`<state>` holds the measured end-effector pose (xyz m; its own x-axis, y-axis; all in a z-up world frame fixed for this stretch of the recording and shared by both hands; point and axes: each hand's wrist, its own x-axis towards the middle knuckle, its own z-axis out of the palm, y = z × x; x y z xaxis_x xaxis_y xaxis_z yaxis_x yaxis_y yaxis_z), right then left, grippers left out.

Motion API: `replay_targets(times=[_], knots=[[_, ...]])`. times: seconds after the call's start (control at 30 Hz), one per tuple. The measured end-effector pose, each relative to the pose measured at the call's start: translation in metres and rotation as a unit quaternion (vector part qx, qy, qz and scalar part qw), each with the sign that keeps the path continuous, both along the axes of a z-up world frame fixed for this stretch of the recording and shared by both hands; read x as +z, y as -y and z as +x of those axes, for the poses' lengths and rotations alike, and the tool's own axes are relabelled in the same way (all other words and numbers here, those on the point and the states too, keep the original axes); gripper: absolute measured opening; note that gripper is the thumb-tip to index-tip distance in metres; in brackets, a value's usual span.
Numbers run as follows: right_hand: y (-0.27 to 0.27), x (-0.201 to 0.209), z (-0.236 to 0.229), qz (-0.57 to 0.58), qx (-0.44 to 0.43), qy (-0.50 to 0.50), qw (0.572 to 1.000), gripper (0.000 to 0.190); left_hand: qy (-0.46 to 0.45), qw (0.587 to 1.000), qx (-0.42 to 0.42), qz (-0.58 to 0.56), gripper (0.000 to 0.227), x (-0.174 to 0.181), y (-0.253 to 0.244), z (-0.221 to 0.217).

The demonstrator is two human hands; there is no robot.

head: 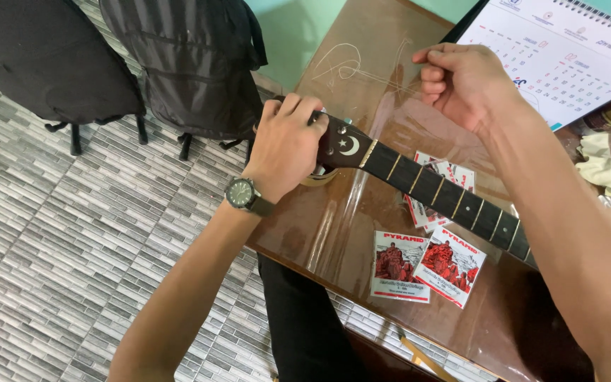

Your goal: The person is replacing and adjusting the strings on an acoustic guitar by threading them through the tuning pegs and bridge pins.

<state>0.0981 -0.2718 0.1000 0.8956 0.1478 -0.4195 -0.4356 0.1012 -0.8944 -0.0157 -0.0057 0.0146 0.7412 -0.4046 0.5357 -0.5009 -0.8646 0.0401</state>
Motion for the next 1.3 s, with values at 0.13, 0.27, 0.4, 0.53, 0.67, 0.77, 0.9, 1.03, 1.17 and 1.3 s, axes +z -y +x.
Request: replay_targets(times=[0.13, 0.27, 0.4, 0.53, 0.67, 0.77, 0.9, 1.03, 1.17, 1.3], knots=[[-0.013, 0.022, -0.012, 0.008, -0.008, 0.017, 1.000, 0.022, -0.057, 0.995, -0.022, -0.079, 0.024, 0.000, -0.003, 0.004], [-0.024, 0.035, -0.006, 0.009, -0.009, 0.100, 0.995, 0.022, -0.025, 0.992, -0.011, -0.123, 0.020, -0.001, -0.001, 0.002], [-0.019, 0.010, 0.015, -0.127, 0.001, 0.196, 0.972, 0.020, -0.028, 0.995, 0.004, -0.093, 0.025, -0.001, 0.003, 0.001], [-0.016, 0.005, 0.017, -0.155, -0.025, 0.167, 0.973, 0.021, -0.036, 0.995, 0.015, -0.094, 0.023, 0.001, 0.009, 0.002], [-0.016, 0.014, 0.014, -0.109, -0.053, 0.100, 0.988, 0.021, -0.056, 0.996, 0.028, -0.068, 0.029, 0.000, 0.012, -0.005], [-0.019, 0.024, 0.013, -0.018, -0.051, 0.060, 0.997, 0.021, -0.045, 0.991, 0.032, -0.123, 0.026, -0.008, 0.015, 0.000], [-0.028, 0.020, 0.025, 0.019, -0.051, 0.059, 0.997, 0.024, -0.128, 0.961, 0.025, -0.245, 0.006, 0.000, 0.015, 0.008], [-0.046, 0.006, 0.042, 0.023, -0.045, 0.069, 0.996, 0.021, -0.171, 0.952, 0.017, -0.254, 0.014, 0.001, 0.003, 0.017], [-0.065, 0.001, 0.034, -0.019, -0.025, 0.124, 0.992, 0.022, -0.170, 0.942, -0.041, -0.285, 0.021, 0.004, -0.011, 0.017], [-0.066, 0.003, -0.003, -0.215, 0.064, 0.322, 0.920, 0.044, -0.229, 0.877, -0.067, -0.417, 0.014, 0.025, -0.026, -0.010]])
